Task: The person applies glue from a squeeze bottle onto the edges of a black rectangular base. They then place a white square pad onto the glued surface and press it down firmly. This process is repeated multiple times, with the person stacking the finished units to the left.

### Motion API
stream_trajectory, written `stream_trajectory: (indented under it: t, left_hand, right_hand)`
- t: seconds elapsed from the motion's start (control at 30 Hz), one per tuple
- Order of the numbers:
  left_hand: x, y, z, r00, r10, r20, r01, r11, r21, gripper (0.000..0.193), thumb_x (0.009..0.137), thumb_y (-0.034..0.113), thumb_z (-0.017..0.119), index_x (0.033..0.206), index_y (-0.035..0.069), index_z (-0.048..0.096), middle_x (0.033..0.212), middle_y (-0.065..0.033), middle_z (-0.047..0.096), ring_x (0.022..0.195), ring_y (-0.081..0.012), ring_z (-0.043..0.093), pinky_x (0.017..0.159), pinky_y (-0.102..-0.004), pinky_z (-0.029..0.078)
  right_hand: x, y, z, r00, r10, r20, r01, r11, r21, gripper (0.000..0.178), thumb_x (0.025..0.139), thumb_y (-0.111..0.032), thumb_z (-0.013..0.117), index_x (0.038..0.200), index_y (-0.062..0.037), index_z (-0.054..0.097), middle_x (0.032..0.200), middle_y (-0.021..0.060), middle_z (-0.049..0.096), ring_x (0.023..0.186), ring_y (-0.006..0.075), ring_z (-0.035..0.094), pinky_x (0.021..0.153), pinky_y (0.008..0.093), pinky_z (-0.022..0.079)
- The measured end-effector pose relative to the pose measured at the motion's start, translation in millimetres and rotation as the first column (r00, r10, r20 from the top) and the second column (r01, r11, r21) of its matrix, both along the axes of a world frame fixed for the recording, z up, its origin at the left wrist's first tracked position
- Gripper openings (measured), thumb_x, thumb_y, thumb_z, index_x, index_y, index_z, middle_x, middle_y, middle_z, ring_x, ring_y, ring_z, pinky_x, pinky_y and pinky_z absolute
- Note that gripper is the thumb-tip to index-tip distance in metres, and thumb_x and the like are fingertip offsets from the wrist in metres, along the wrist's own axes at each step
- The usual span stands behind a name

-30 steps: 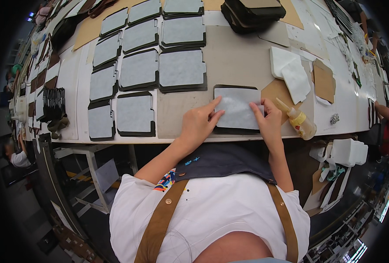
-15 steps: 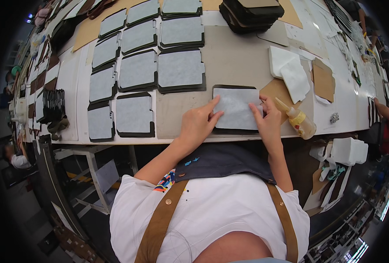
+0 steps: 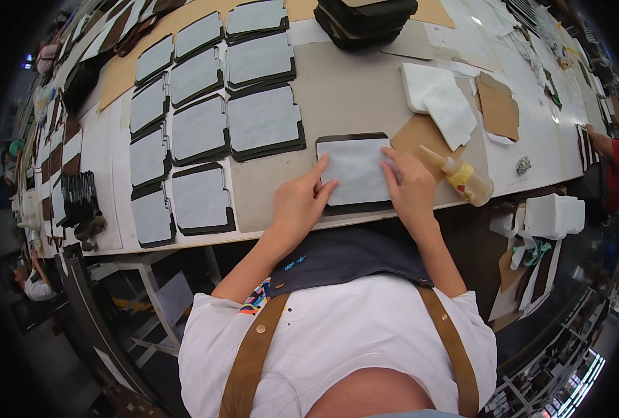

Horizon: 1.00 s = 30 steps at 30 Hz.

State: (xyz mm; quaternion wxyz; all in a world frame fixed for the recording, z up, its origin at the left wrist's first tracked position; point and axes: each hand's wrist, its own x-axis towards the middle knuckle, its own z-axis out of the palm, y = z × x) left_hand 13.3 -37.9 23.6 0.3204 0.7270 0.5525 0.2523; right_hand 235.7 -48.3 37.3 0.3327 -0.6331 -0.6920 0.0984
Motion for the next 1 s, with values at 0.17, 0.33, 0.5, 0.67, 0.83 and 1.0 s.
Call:
stream_trajectory:
  t: [0.17, 0.33, 0.5, 0.67, 0.83, 1.0]
  left_hand:
    - [0, 1, 5, 1.0, -0.01, -0.013, 0.009, 0.999, -0.034, 0.049, 0.089, 0.021, 0.074, 0.134, 0.008, 0.062, 0.064, -0.0084, 0.061, 0.054, -0.0238, 0.058, 0.055, -0.0361, 0.046]
    - [0, 1, 8, 1.0, -0.009, -0.021, 0.008, 0.999, -0.053, 0.048, 0.089, 0.021, 0.074, 0.134, 0.007, 0.063, 0.065, -0.0091, 0.062, 0.056, -0.0265, 0.061, 0.056, -0.0379, 0.047]
    - [-3, -1, 4, 1.0, -0.009, -0.011, 0.009, 1.0, 0.001, 0.047, 0.09, 0.019, 0.073, 0.135, 0.012, 0.063, 0.062, -0.008, 0.057, 0.051, -0.0196, 0.052, 0.054, -0.0329, 0.044]
    - [-20, 14, 7, 1.0, 0.003, -0.014, -0.004, 0.997, -0.077, 0.04, 0.093, 0.021, 0.069, 0.133, 0.018, 0.065, 0.06, -0.0091, 0.051, 0.051, -0.0203, 0.047, 0.054, -0.0327, 0.041]
    - [-16, 18, 18, 1.0, 0.02, -0.002, -0.02, 0.997, -0.068, 0.034, 0.091, 0.022, 0.071, 0.125, 0.015, 0.069, 0.066, -0.0076, 0.052, 0.059, -0.0204, 0.05, 0.059, -0.0328, 0.044]
    - [-5, 12, 15, 0.995, -0.005, -0.102, 0.028, 0.973, 0.229, 0.037, 0.081, 0.021, 0.079, 0.114, 0.01, 0.066, 0.09, -0.0064, 0.059, 0.083, -0.0238, 0.057, 0.073, -0.0362, 0.048]
  right_hand:
    - [0, -1, 1, 1.0, -0.007, -0.007, 0.007, 0.999, -0.04, 0.021, 0.087, -0.007, 0.069, 0.108, -0.0043, 0.068, 0.08, 0.0112, 0.062, 0.071, 0.029, 0.061, 0.065, 0.0404, 0.048]
    - [0, 0, 2, 1.0, -0.006, -0.014, 0.006, 0.999, -0.048, 0.021, 0.087, -0.007, 0.07, 0.108, -0.0036, 0.068, 0.081, 0.0121, 0.063, 0.072, 0.0298, 0.061, 0.066, 0.041, 0.048]
    - [2, 0, 2, 1.0, -0.008, -0.026, 0.005, 0.997, -0.083, 0.024, 0.086, -0.008, 0.072, 0.11, -0.0041, 0.07, 0.081, 0.012, 0.063, 0.07, 0.0286, 0.061, 0.066, 0.0404, 0.048]
    - [10, 2, 15, 0.999, -0.011, -0.053, -0.004, 0.961, -0.275, 0.028, 0.085, -0.011, 0.074, 0.113, -0.008, 0.071, 0.076, 0.0089, 0.057, 0.069, 0.0243, 0.057, 0.067, 0.0373, 0.048]
    - [10, 2, 17, 0.999, 0.004, -0.039, -0.014, 0.965, -0.261, 0.029, 0.085, -0.013, 0.075, 0.113, -0.0086, 0.072, 0.078, 0.0088, 0.054, 0.072, 0.0239, 0.056, 0.068, 0.0371, 0.048]
    - [9, 0, 14, 0.999, 0.011, -0.033, -0.018, 0.969, -0.246, 0.03, 0.084, -0.014, 0.076, 0.113, -0.0075, 0.071, 0.083, 0.0093, 0.055, 0.075, 0.0244, 0.057, 0.069, 0.0378, 0.048]
